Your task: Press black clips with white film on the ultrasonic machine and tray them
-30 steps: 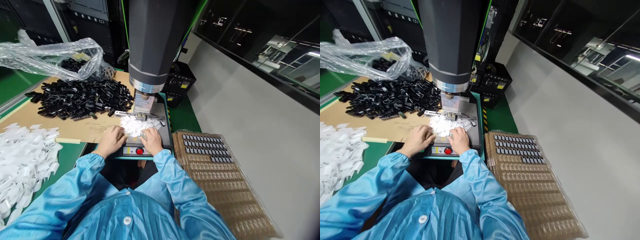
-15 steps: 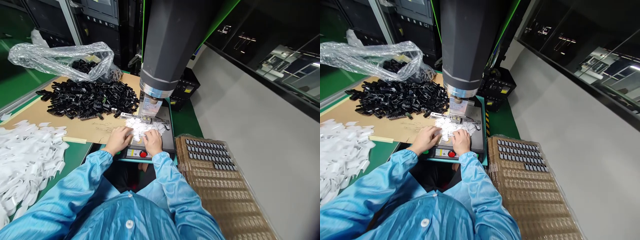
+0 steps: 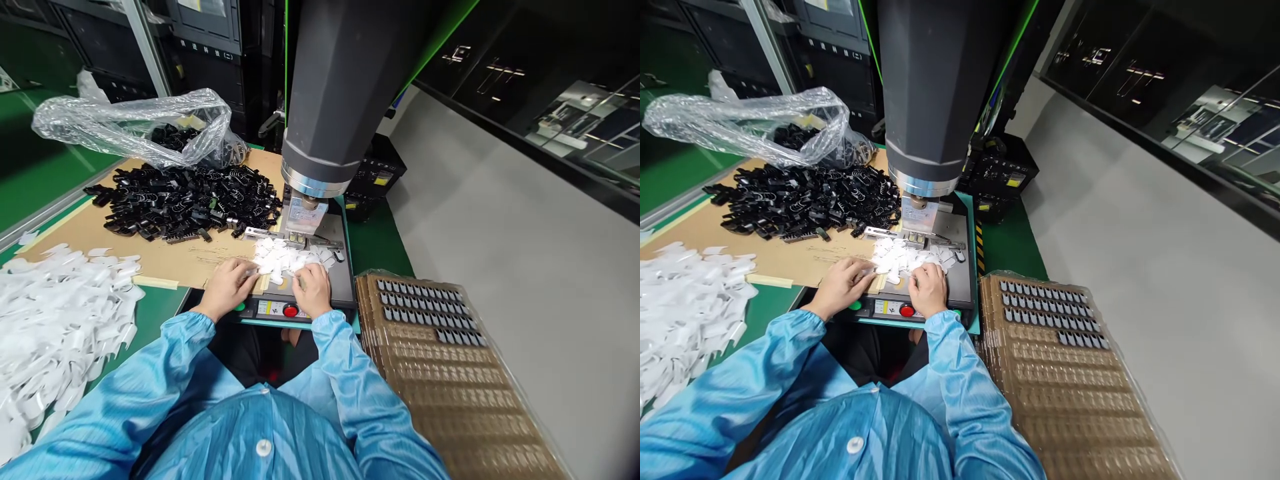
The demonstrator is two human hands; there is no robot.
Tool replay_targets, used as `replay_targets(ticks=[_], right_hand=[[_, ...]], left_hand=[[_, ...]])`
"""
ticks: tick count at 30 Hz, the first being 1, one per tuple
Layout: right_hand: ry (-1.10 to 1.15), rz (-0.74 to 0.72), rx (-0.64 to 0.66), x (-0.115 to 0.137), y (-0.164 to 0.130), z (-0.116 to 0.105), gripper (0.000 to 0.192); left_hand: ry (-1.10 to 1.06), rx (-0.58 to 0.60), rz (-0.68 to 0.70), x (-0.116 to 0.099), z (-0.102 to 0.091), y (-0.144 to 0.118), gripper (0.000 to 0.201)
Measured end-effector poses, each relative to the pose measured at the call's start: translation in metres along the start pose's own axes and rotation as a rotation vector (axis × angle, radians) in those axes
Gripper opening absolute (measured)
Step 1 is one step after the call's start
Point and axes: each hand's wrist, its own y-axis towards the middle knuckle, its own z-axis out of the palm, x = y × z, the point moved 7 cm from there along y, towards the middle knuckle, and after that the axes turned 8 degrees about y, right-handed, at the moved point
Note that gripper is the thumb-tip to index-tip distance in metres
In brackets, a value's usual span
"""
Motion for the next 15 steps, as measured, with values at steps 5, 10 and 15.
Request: replay_targets(ticks=[5, 10, 15], right_hand=[[0.067, -0.078, 0.019, 0.01, -0.001, -0.005, 0.007], [0.108, -0.181, 0.118, 0.022, -0.004, -0.005, 0.009], [0.087, -0.182, 0.136, 0.022, -0.003, -0.003, 0.01]], left_hand=[[-0.112, 0.076, 0.052, -0.017, 0.007, 0.003, 0.03], [-0.203, 0.112, 0.082, -0.044, 0.017, 0.01, 0.03], [-0.25, 0.084, 0.024, -0.04, 0.011, 0.015, 0.03]])
